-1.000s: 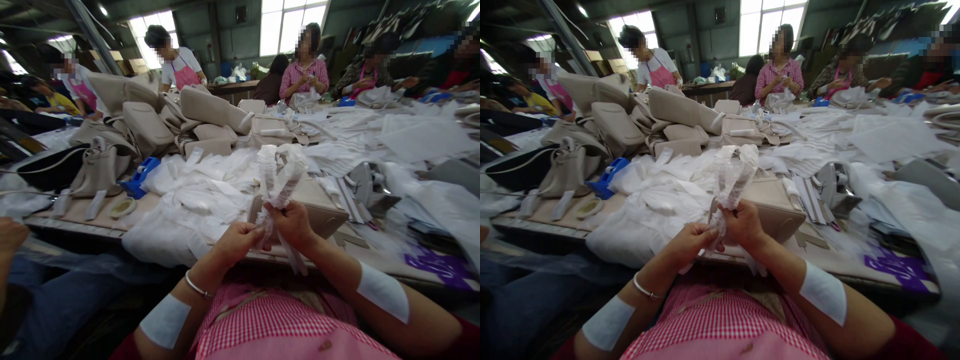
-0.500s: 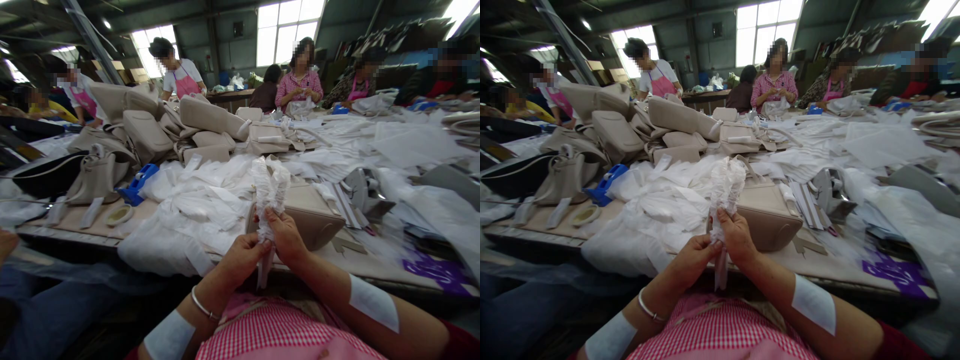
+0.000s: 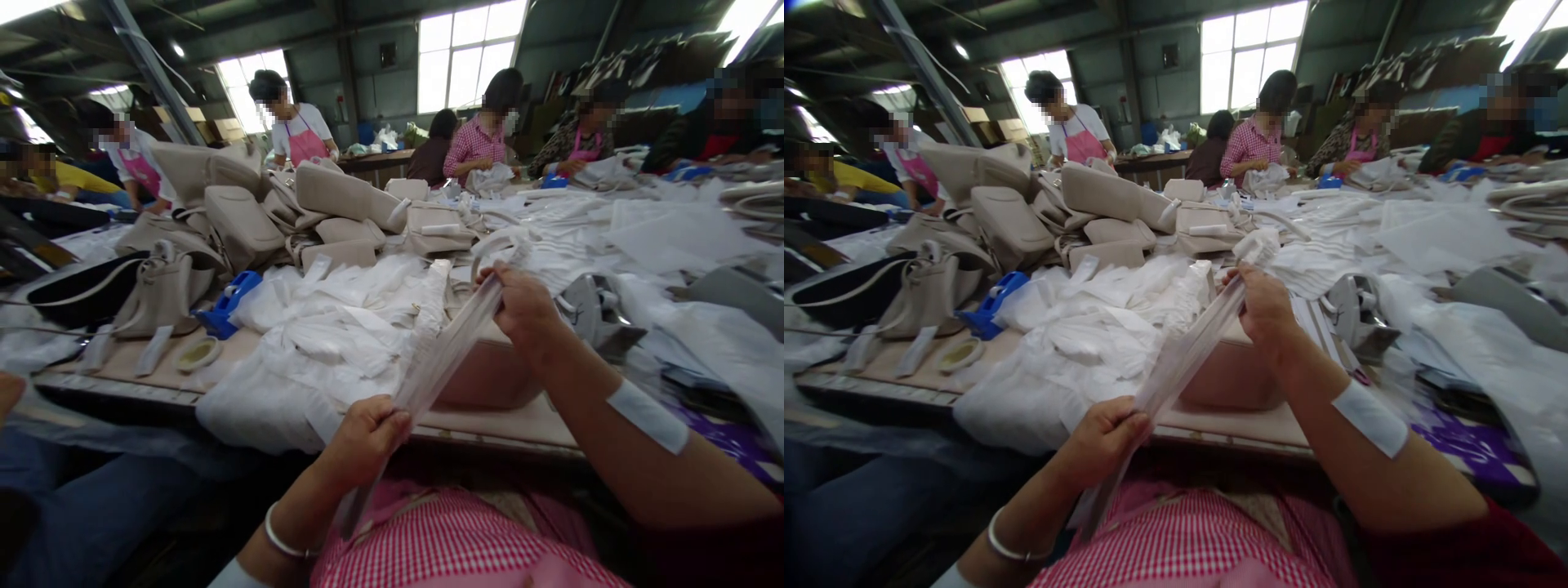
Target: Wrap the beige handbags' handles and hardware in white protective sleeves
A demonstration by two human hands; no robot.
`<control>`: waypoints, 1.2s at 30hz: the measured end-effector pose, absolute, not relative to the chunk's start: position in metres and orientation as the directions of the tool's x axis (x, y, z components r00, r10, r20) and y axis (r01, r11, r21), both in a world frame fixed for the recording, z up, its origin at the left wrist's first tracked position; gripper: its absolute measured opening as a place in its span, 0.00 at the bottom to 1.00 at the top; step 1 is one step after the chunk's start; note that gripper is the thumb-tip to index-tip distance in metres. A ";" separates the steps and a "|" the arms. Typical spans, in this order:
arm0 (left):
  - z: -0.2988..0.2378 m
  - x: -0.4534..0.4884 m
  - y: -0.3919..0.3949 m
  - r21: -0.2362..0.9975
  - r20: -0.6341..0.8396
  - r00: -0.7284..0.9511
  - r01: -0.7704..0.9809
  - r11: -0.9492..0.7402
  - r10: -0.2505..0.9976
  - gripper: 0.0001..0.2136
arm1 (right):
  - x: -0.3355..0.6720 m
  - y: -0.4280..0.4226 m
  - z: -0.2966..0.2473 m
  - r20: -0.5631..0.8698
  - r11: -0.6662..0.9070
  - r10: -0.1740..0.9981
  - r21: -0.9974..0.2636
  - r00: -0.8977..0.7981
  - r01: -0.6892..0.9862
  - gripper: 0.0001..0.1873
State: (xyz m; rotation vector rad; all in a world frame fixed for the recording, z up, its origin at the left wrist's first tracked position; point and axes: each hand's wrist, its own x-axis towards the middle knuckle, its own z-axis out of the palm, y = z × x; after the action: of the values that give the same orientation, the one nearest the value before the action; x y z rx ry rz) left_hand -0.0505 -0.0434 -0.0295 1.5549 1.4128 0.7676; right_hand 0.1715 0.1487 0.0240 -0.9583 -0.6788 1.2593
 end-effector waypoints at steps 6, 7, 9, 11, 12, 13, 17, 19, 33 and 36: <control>-0.023 -0.048 -0.029 0.950 -0.083 -0.018 0.301 0.085 0.996 0.17 | 0.158 0.093 0.006 -0.152 -0.265 0.952 -0.841 -0.265 -0.472 0.21; -0.020 -0.044 -0.026 0.950 -0.056 0.001 0.307 0.053 0.998 0.17 | 0.151 0.078 0.000 -0.158 -0.302 0.925 -0.857 -0.347 -0.416 0.21; -0.017 -0.034 -0.022 0.941 -0.001 0.053 0.338 -0.017 0.999 0.16 | 0.137 0.057 -0.010 -0.161 -0.333 0.875 -0.885 -0.457 -0.326 0.20; -0.018 -0.027 -0.020 0.927 0.032 0.087 0.370 -0.062 0.996 0.15 | 0.129 0.050 -0.015 -0.169 -0.332 0.871 -0.895 -0.461 -0.299 0.18; -0.019 -0.025 -0.020 0.924 0.037 0.089 0.376 -0.068 0.995 0.15 | 0.129 0.052 -0.015 -0.171 -0.320 0.893 -0.891 -0.415 -0.322 0.16; -0.021 -0.025 -0.020 0.929 0.033 0.084 0.364 -0.062 0.996 0.15 | 0.130 0.055 -0.013 -0.172 -0.302 0.921 -0.881 -0.349 -0.363 0.14; -0.023 -0.039 -0.013 0.992 -0.020 -0.008 0.123 0.021 1.000 0.18 | 0.148 0.066 -0.004 -0.131 -0.222 0.971 -0.805 -0.200 -0.550 0.13; -0.020 -0.046 -0.007 1.000 0.004 -0.078 0.026 -0.002 0.997 0.16 | 0.151 0.062 -0.005 -0.141 -0.302 0.938 -0.784 -0.318 -0.542 0.13; -0.024 -0.037 -0.002 0.985 0.090 0.016 -0.152 -0.087 0.996 0.23 | 0.123 0.063 -0.011 -0.133 -0.214 0.944 -0.943 -0.302 -0.254 0.21; -0.030 -0.036 -0.010 0.992 -0.115 0.170 0.070 0.104 0.979 0.17 | 0.122 0.065 -0.013 -0.080 -0.118 0.982 -0.968 -0.173 -0.220 0.21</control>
State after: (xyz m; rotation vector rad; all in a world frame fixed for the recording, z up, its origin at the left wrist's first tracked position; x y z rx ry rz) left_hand -0.0356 -0.0096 -0.0304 1.2489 1.1729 0.9710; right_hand 0.1225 0.0651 -0.0133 -1.0238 -1.1012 1.5035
